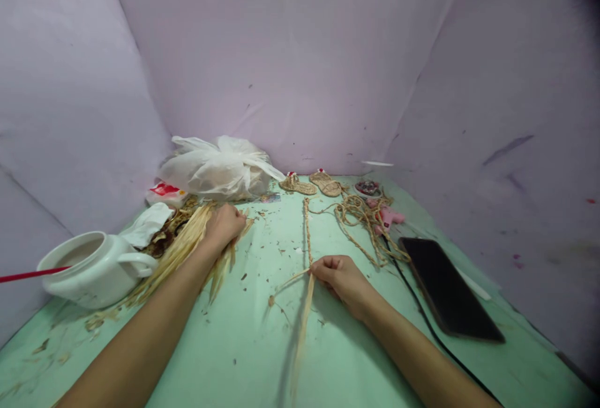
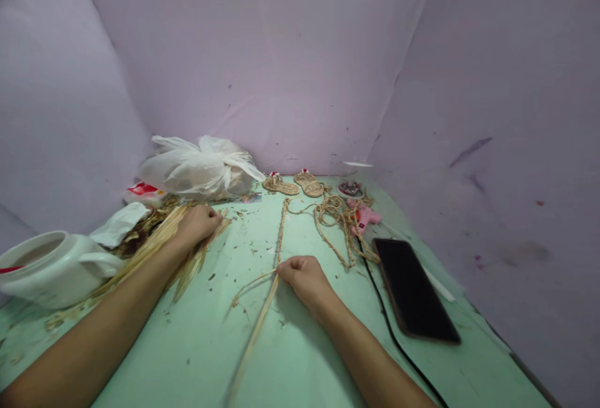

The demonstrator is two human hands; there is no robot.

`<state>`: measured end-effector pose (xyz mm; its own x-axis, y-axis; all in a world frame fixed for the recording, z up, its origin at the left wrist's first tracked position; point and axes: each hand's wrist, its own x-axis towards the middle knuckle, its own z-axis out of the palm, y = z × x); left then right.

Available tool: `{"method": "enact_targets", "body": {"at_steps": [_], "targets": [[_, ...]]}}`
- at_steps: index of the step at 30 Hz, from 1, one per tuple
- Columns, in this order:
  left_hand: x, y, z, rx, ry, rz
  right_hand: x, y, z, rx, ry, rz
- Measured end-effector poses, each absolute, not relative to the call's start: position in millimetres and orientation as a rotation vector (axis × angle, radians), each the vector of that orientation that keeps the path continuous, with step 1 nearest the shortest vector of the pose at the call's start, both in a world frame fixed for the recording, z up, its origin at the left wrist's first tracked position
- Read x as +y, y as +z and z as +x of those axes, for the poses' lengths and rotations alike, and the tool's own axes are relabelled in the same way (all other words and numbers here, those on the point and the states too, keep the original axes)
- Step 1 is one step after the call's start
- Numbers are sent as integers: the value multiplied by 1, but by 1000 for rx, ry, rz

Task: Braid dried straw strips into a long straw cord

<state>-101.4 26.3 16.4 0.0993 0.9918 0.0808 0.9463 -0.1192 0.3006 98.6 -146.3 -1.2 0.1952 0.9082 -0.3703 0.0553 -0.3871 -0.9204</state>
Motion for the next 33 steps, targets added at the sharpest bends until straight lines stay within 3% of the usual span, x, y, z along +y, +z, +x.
{"method": "enact_targets", "body": {"at_steps": [5,12,16,21,33], "targets": [[25,13,-100,1957,327,2186,-146,0,99,-958,1278,-1646],[-7,66,-86,1808,688,2303,-146,-1,100,-969,1289,-1617],[-41,77,-68,1166,324,2487,-146,0,99,-972,1279,-1608],[-60,52,-53,912,-73,2435,-147,1,99,-979,1265,-1582],[-63,26,-34,911,98,2147,-144,-4,101,-989,1266,-1544]]}}
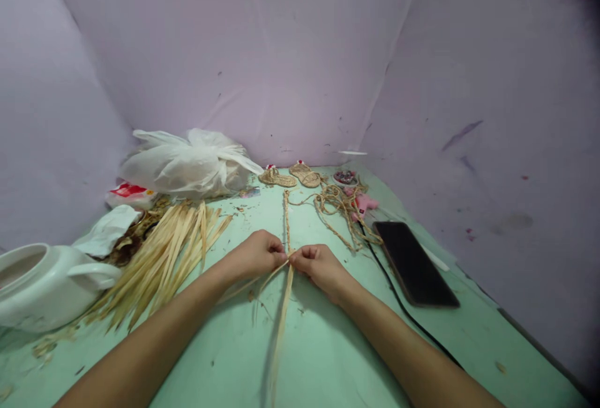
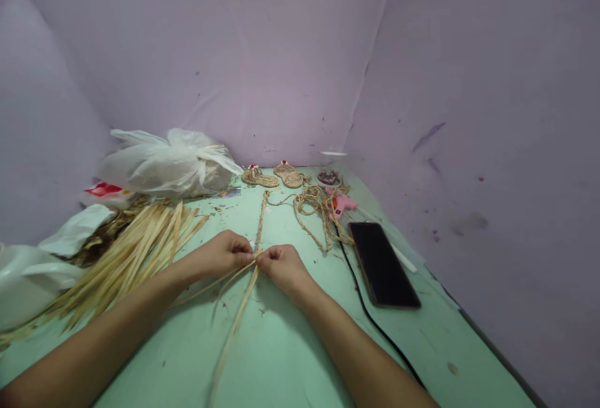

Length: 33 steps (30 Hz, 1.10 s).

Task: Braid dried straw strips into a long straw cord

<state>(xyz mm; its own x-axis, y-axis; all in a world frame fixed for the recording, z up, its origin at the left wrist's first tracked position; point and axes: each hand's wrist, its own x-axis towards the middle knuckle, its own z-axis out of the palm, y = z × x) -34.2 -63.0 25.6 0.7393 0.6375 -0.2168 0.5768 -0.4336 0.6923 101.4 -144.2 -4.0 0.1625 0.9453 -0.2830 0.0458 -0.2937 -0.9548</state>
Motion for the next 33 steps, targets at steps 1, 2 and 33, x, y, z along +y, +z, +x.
{"method": "enact_targets", "body": {"at_steps": [1,2,33], "targets": [[-63,27,-35,921,91,2097,-145,-3,101,-985,1265,-1545],[-63,30,-36,925,76,2037,-145,-2,101,-981,1266,-1548],[-72,32,-31,987,-18,1784,-146,-3,101,-946,1259,-1560]]}}
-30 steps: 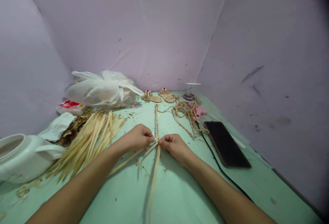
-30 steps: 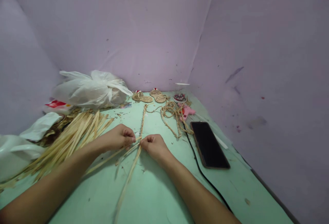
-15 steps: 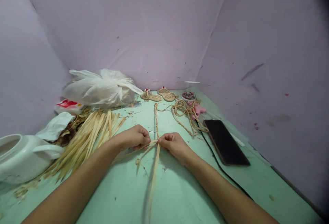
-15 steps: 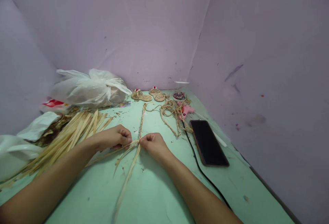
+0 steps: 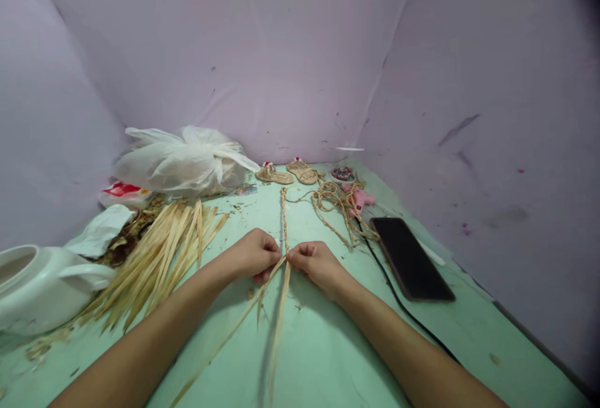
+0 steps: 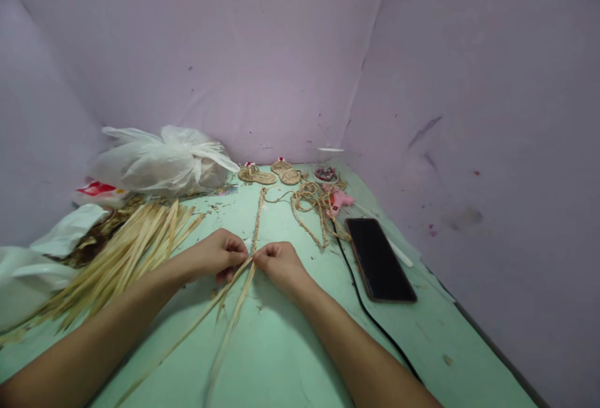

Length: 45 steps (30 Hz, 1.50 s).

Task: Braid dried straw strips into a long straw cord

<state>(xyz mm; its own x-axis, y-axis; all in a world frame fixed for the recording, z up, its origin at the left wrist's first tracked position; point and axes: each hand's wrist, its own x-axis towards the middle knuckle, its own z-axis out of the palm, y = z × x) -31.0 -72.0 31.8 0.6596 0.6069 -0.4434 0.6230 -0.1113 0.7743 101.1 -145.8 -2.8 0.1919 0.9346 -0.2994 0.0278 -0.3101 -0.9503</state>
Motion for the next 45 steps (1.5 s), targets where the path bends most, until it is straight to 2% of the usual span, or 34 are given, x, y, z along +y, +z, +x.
{"method": "enact_targets", "body": {"at_steps": [13,28,37,45], "targets": [[-70,25,-25,1153,83,1491,-145,-6,102,-944,1235,-1548],[-76,22,-22,1114,136,1353,-147,-1,102,-849,1280,-1494],[-83,14,-18,851,79,1119,-149,5,102,-755,1358,-1446],[-80,16,-21,978,122,1299,-147,-2,101,-706,1362,-1391]]}}
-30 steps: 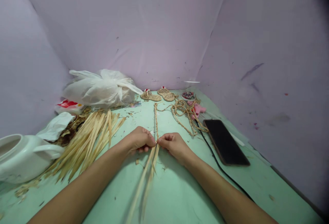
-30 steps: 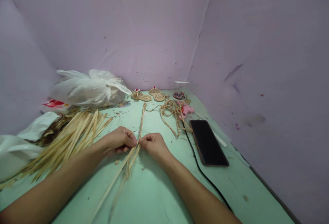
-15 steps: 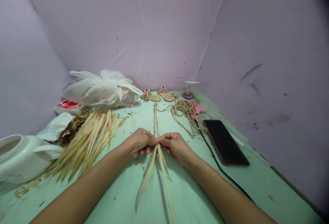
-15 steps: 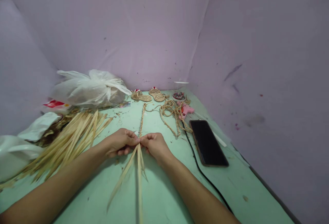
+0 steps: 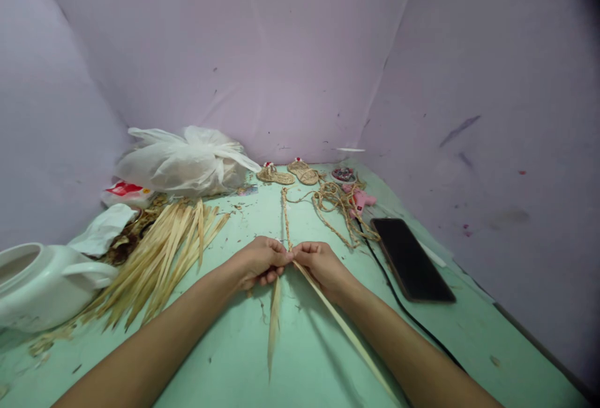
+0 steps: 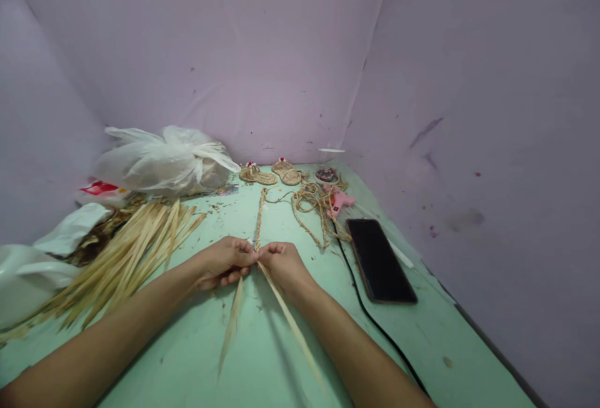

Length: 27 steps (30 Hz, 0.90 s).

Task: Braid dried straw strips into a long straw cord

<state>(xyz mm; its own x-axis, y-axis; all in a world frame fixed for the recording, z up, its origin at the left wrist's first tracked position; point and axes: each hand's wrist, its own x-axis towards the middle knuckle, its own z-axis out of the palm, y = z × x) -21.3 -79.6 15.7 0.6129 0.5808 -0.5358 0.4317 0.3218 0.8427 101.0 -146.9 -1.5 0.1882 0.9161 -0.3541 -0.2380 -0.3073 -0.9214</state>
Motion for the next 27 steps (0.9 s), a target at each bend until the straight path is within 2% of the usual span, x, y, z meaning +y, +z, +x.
{"method": "enact_targets", "body": {"at_steps": [8,27], "targets": [[-74,23,-25,874,40,1153,-147,-5,100,-894,1292,-1312],[-74,22,-19,905,34,1007,-146,-5,103,-930,1279,-1281]]}}
